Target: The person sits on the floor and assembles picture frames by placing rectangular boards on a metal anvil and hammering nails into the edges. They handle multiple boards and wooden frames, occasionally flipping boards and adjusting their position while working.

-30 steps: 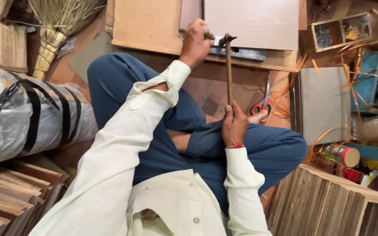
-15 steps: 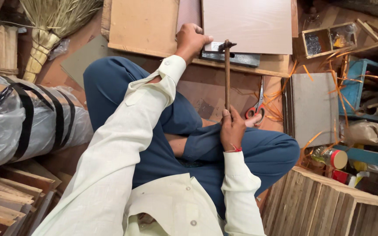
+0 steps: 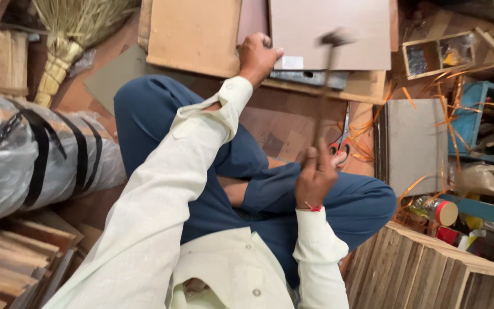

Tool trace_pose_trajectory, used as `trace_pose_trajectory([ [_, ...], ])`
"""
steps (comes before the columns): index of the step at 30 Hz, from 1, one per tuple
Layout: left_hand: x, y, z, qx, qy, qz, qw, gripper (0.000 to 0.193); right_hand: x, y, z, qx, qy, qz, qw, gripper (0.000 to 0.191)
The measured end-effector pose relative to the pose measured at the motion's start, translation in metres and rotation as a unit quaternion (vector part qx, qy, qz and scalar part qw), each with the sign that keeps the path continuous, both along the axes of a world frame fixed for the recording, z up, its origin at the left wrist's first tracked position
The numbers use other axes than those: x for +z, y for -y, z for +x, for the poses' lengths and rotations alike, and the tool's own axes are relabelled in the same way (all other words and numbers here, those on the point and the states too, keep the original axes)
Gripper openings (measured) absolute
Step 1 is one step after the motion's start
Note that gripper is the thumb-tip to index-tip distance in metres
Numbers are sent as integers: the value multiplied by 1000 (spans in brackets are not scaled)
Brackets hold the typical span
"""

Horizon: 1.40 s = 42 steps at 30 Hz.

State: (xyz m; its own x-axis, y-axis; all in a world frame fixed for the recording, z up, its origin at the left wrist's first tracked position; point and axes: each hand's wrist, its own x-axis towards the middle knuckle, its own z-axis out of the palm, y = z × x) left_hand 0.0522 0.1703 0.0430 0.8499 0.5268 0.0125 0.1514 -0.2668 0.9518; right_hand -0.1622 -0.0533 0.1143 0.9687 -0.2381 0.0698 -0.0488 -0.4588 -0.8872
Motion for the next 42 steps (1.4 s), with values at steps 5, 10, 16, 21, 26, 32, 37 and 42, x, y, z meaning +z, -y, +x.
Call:
trace_pose_trajectory([
  [5, -13, 4, 2, 8, 11, 5, 1000, 31, 4, 1, 6, 43, 137, -272, 952, 25],
  [10, -18, 4, 1, 7, 10, -21, 1000, 31, 4, 1, 7, 41, 64, -92, 993, 31],
  [16, -21, 4, 8, 0, -12, -44, 999, 33, 11, -3, 9, 60, 180, -436, 880, 23],
  [21, -22, 4, 5, 20, 44, 60, 997, 34, 18, -8, 7, -76, 9, 3, 997, 32],
  [26, -20, 4, 7, 19, 30, -9, 999, 35, 14, -5, 8, 84, 157, -241, 954, 22],
  [32, -18, 2, 6, 7, 31, 9, 999, 32, -1, 3, 8, 73, 100, -230, 965, 28],
  [37, -17, 1, 6, 27, 64, 43, 997, 37, -10, 5, -1, 55, 73, -91, 992, 28],
  [42, -16, -1, 3, 14, 20, -24, 999, 37, -7, 0, 10, 120, 215, -345, 906, 23],
])
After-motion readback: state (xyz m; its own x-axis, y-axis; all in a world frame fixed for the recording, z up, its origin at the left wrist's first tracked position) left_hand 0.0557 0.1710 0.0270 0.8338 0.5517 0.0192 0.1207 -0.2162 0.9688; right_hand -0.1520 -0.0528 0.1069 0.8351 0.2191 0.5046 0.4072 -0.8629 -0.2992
